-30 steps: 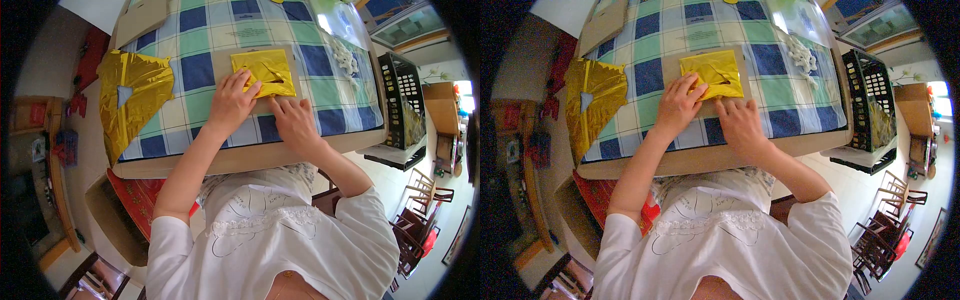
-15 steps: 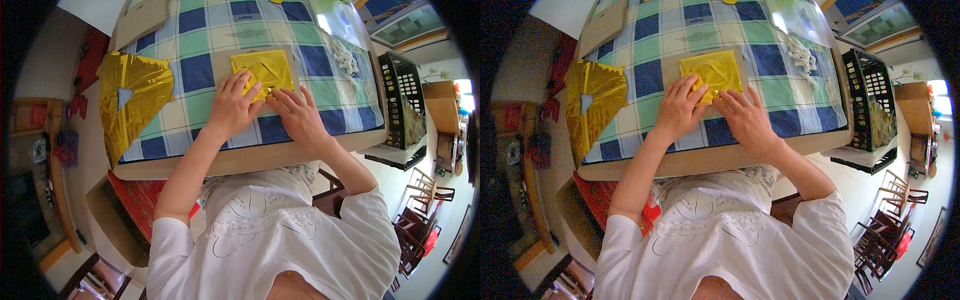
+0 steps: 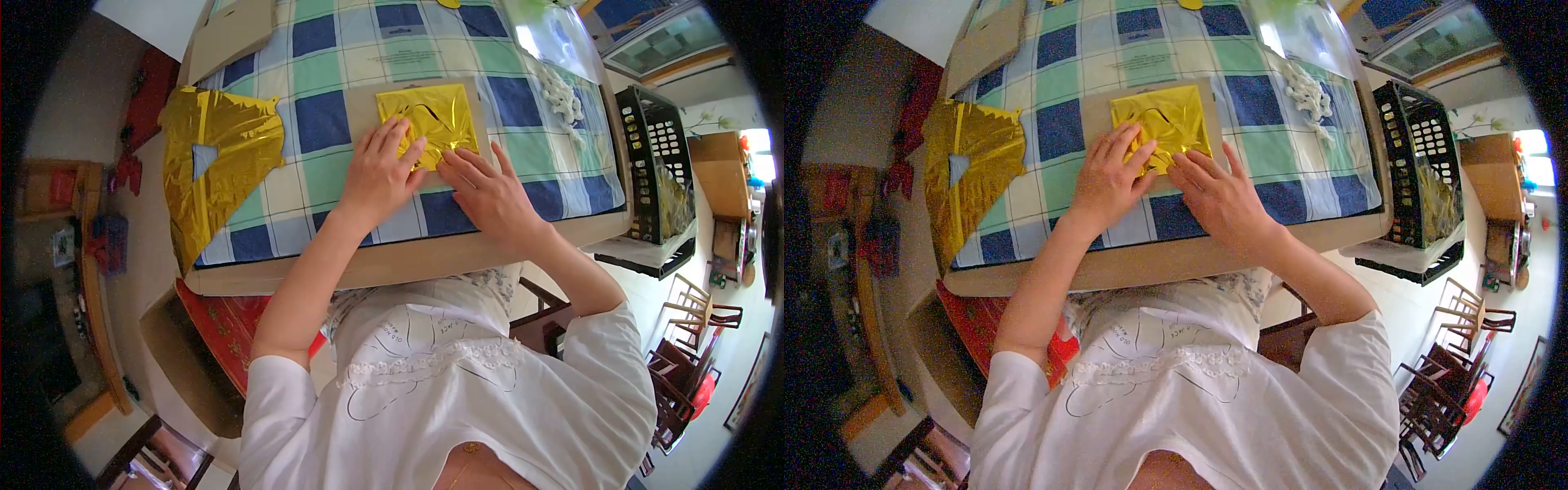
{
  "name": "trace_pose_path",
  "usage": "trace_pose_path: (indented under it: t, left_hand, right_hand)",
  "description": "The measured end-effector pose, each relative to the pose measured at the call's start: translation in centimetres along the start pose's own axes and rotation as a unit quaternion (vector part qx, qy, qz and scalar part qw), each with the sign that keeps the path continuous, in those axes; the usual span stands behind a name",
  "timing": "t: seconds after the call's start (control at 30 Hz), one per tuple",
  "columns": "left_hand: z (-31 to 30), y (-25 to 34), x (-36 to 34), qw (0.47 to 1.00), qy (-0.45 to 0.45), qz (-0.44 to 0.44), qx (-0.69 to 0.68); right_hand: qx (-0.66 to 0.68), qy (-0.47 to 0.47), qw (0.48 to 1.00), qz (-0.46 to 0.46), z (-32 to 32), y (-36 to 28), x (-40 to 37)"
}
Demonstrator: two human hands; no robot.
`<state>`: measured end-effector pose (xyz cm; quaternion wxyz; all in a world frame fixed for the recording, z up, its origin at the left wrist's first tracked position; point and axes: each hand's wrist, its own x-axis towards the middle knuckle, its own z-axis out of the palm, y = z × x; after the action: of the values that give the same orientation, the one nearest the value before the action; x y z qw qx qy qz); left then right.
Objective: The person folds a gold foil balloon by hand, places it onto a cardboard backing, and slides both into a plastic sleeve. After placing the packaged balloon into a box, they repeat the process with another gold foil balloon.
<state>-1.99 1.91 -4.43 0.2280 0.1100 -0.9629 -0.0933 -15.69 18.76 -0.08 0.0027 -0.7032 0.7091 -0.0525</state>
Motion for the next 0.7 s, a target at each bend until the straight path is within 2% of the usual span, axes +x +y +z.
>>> trace_pose_path:
  t: [0.13, 0.23, 0.33, 0.47, 0.53, 0.7]
  left_hand:
    - [-0.7, 0.3, 0.2, 1.0, -0.001, -0.004, -0.02]
    - [-2.3, 1.0, 0.3, 0.999, 0.026, 0.026, -0.013]
    - [-2.8, 1.1, -0.5, 0.993, -0.1, 0.052, -0.027]
    - [-2.0, 1.7, -0.8, 0.991, -0.096, 0.071, 0.065]
    - [-1.9, 2.2, -0.8, 0.989, -0.094, 0.072, 0.094]
    - [-1.7, 1.4, -1.1, 0.994, -0.096, 0.046, 0.013]
  right_hand:
    - [0.002, 0.008, 1.0, -0.002, 0.3, 0.2, 0.2]
    - [-0.007, 0.013, 1.0, -0.008, 0.8, 0.4, 0.2]
    - [-0.01, 0.013, 1.0, -0.009, 0.7, 0.4, 0.2]
    - [-0.009, 0.013, 1.0, -0.007, 0.6, 0.3, 0.4]
    - [0.006, 0.032, 0.999, -0.003, 0.8, 0.3, 0.5]
    - [0.06, 0.121, 0.991, -0.014, 1.4, 0.9, 1.3]
